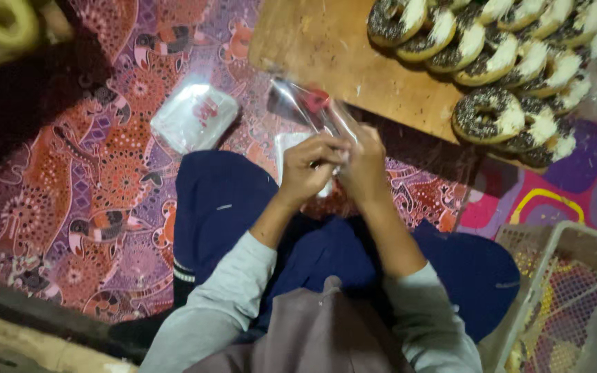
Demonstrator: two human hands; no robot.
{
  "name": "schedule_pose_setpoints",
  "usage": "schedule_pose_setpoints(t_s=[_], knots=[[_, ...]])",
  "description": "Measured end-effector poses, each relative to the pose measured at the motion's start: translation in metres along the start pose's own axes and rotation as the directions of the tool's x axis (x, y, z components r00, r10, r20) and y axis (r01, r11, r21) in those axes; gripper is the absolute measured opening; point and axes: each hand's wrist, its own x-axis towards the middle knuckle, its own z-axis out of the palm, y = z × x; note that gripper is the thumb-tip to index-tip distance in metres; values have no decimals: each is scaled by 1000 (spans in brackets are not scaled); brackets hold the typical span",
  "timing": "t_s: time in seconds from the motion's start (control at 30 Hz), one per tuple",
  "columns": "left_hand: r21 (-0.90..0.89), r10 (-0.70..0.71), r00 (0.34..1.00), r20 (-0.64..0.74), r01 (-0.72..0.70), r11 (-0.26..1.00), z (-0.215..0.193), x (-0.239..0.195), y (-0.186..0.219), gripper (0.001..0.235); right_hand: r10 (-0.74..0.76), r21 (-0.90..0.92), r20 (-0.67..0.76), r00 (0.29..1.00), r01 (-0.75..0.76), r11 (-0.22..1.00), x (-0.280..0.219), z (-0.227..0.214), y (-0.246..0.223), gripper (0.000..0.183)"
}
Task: The person sits on the floor and repeatedly places doughnuts into small plastic bags, then sets the packaged items aside. The person handles both plain and topped doughnuts, picking them from a wooden board and placing them into bags.
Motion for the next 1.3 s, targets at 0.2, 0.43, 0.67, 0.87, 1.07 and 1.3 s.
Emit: schedule_pose_setpoints(t_s=[0.2, 0.43, 0.67, 0.87, 1.07, 1.3], knots=[[150, 103, 995, 0, -102, 983, 6, -1, -4, 25, -250, -66, -20, 968, 248, 966, 1, 6, 15, 72], [-789, -284, 948, 142, 282, 546, 18, 32, -29, 115, -202, -25, -30, 979, 201, 979, 37, -3, 3, 65], [-838, -400, 914, 65, 268, 476, -26, 122, -76, 67, -347, -151, 311, 885, 407, 901, 70, -24, 17, 54], [-876, -502, 865, 5, 245, 414, -46, 138, -95, 43, 175, 259, 178, 968, -217, 941, 128, -68, 78, 25], [-977, -509, 860, 24, 129, 172, -55, 125, -128, 21, -13, -613, 55, 998, 44, 789, 192, -65, 155, 124], [-983, -548, 833, 72, -33, -179, -74, 98, -183, 22, 145, -400, -68, 987, -160, 902, 149, -54, 112, 97]])
